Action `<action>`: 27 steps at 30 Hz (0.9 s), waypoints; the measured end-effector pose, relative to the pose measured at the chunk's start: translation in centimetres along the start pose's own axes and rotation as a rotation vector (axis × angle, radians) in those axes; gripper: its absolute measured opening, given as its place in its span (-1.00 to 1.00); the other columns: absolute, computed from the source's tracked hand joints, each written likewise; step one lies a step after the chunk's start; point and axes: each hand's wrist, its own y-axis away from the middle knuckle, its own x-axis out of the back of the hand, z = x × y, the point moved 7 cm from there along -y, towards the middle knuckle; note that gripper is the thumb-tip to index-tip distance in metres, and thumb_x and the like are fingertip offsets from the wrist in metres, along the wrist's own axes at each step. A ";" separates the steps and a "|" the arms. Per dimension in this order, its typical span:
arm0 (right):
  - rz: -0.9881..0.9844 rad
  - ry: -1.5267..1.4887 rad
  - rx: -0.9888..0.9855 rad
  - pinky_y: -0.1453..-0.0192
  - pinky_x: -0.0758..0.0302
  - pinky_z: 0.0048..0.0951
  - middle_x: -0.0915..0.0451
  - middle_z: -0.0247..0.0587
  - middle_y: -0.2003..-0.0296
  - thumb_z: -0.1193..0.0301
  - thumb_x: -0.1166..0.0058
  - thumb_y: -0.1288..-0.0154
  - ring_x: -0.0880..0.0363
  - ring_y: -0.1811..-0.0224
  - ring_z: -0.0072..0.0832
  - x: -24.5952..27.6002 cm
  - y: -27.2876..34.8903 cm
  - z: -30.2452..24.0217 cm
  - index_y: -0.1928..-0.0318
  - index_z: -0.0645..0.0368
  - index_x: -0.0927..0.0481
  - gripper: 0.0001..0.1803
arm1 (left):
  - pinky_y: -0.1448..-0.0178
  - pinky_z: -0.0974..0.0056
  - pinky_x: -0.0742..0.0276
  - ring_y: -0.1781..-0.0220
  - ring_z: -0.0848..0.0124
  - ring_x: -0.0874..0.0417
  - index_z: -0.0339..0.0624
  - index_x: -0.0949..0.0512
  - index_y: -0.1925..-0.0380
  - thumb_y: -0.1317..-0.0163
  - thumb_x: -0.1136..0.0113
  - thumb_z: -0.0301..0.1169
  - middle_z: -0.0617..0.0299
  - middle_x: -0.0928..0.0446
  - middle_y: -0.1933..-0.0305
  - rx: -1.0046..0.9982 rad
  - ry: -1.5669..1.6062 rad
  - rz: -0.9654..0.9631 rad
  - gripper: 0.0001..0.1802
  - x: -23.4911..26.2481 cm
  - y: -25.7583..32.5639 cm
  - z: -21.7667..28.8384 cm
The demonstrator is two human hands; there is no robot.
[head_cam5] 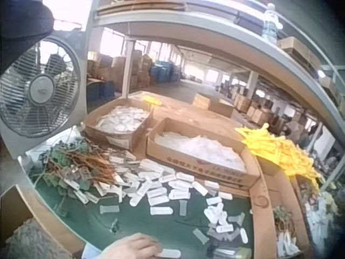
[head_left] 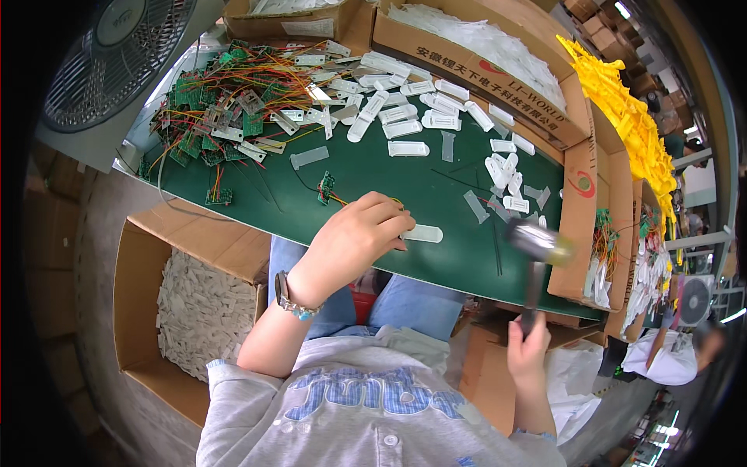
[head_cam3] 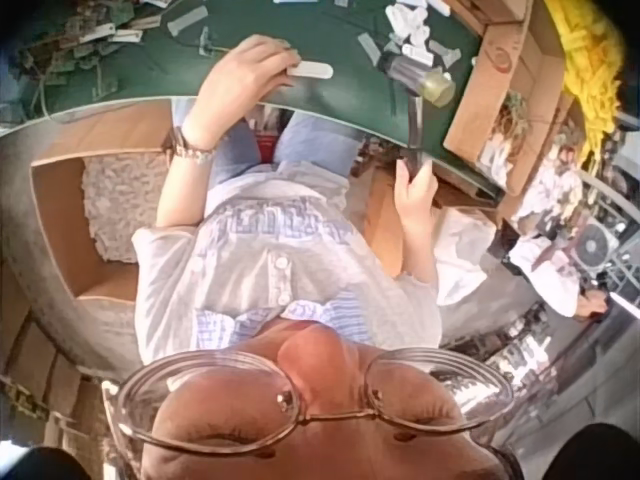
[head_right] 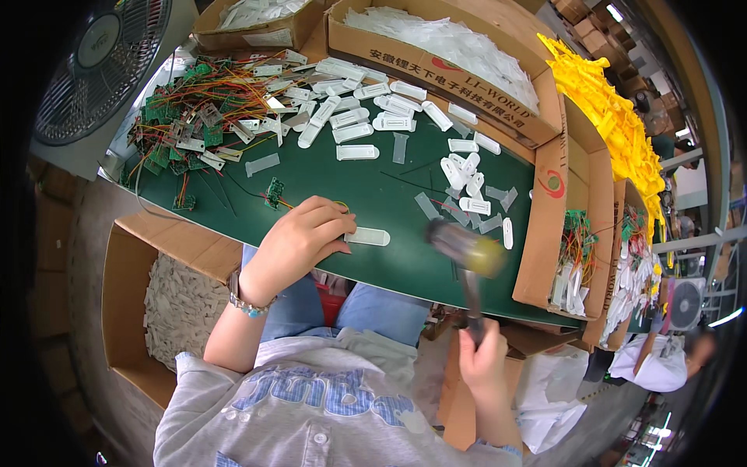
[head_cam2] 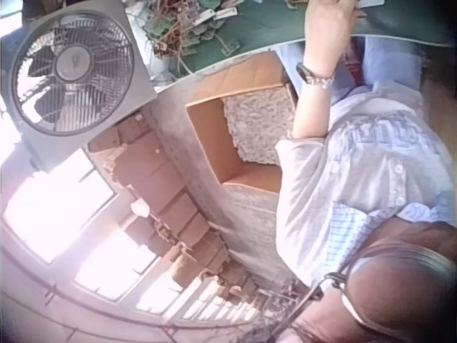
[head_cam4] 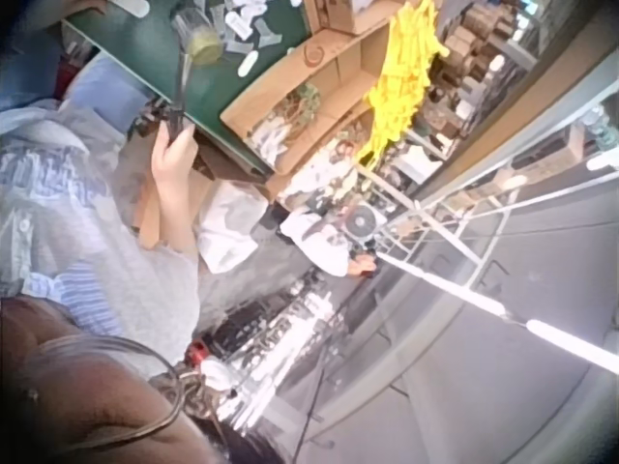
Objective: The person assembles LED strip light components by inserting PCBs into plastic housings and securing them with a small hammer.
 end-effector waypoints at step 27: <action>-0.130 0.109 0.160 0.45 -0.51 -0.26 -0.61 -0.06 0.52 0.45 -0.25 -0.33 -0.64 0.54 -0.10 -2.8 -1.9 -3.5 0.14 0.25 -0.55 -0.81 | -0.07 0.10 -0.63 -0.08 0.06 -0.66 -0.31 -0.45 0.05 -0.02 -0.49 -0.34 0.10 -0.69 0.01 0.100 0.100 0.054 -0.45 0.0 0.4 -0.9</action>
